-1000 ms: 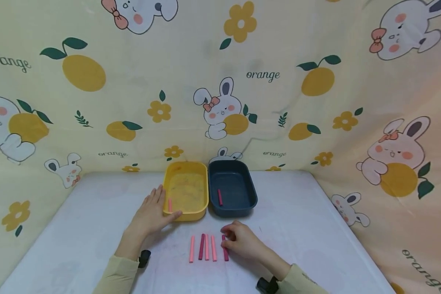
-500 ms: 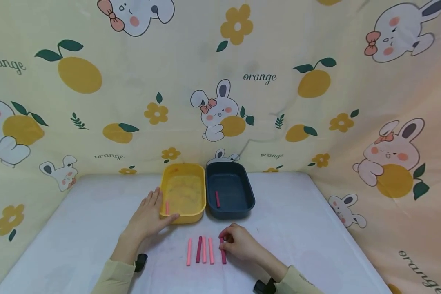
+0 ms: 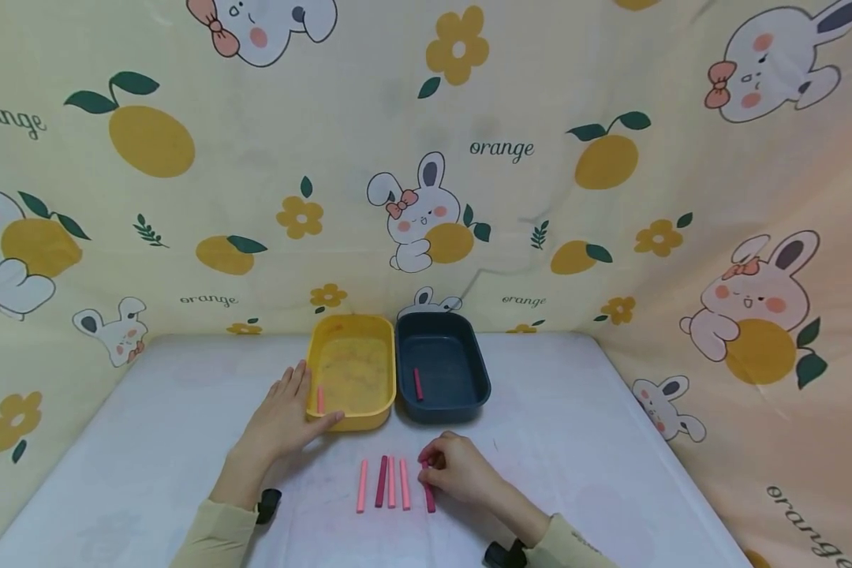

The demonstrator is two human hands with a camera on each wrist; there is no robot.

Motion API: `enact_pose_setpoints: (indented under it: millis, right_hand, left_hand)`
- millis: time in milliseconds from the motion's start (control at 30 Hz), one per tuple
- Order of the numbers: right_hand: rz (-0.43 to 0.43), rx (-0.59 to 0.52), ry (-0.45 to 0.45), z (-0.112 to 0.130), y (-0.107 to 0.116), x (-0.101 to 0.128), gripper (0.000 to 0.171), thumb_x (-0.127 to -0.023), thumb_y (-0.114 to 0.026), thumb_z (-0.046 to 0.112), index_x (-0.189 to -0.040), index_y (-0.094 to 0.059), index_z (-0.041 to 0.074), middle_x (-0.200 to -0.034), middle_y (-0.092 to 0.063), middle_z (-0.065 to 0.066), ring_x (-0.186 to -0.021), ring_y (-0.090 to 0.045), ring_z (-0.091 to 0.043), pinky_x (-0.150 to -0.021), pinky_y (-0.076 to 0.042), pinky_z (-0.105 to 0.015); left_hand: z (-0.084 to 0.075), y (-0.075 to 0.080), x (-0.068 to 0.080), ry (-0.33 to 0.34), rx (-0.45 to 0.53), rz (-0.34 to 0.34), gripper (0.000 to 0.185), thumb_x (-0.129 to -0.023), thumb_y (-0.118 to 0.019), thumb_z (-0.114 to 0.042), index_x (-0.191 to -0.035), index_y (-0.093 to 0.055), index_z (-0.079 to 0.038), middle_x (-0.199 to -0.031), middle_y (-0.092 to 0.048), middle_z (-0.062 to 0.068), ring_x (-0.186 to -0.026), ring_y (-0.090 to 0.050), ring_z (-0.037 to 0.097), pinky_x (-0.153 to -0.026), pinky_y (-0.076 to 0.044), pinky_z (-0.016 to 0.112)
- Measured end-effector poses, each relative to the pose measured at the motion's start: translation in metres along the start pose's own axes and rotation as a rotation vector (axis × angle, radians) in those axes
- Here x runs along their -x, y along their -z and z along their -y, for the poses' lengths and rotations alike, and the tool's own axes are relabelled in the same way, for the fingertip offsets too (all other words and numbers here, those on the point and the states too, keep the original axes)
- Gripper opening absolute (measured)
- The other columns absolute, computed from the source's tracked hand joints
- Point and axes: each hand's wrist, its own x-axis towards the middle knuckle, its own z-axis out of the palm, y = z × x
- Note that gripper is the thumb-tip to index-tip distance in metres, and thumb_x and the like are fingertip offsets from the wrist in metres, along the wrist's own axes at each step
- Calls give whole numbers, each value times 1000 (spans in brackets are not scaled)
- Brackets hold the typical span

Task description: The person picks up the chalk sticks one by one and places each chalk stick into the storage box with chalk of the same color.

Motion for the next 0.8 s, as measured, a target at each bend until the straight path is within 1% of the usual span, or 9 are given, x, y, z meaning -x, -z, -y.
enact_pose_setpoints:
  millis: [67, 233, 367, 567, 667, 800]
  right_hand:
    - [1, 6, -12, 1, 0, -1, 16, -88, -84, 17, -99, -77, 7, -86, -59, 2, -76, -56, -11, -64, -51, -22]
    - [-2, 8, -5, 4, 2, -2, 11, -88, -83, 13, -96, -77, 8, -86, -59, 1, -75, -57, -10, -63, -52, -22]
    - [-2, -41, -2, 5, 2, 0, 9, -89, -81, 9, -95, -75, 7, -88, -59, -1, -74, -59, -10, -61, -53, -21]
    - [-21, -139, -21, 2, 0, 1, 11, -88, -81, 6, -97, -75, 6, -91, -61, -3, -76, -63, -13, -61, -56, -22]
    - [-45, -161, -18, -1, -1, 2, 12, -88, -80, 6, -99, -75, 7, -92, -65, -1, -76, -64, -13, -63, -56, -22]
    - [-116, -161, 13, -3, 0, 3, 14, -86, -80, 6, -100, -75, 7, -93, -66, 1, -77, -64, -12, -66, -56, -21]
  left_hand:
    - [0, 0, 0, -2, 0, -3, 113, -95, -59, -69, -160, -15, 13, -170, -10, 29, -156, -12, 49, -127, -14, 60]
    - [2, -1, 0, -11, 0, -18, 113, -95, -59, -68, -160, -15, 13, -170, -11, 29, -156, -12, 49, -127, -15, 60]
    - [3, -1, 0, -14, 1, -26, 113, -95, -59, -69, -160, -16, 13, -170, -11, 29, -156, -13, 50, -127, -15, 60]
    - [3, 0, 0, -3, 7, -16, 113, -95, -59, -68, -160, -15, 13, -170, -11, 29, -156, -12, 49, -127, -14, 60]
    - [3, -1, 0, -2, 8, -9, 113, -95, -59, -68, -160, -15, 13, -170, -10, 30, -156, -12, 50, -127, -14, 60]
    - [3, -1, 0, -2, 8, -9, 113, -95, -58, -69, -160, -15, 13, -170, -10, 30, -156, -12, 49, -127, -14, 60]
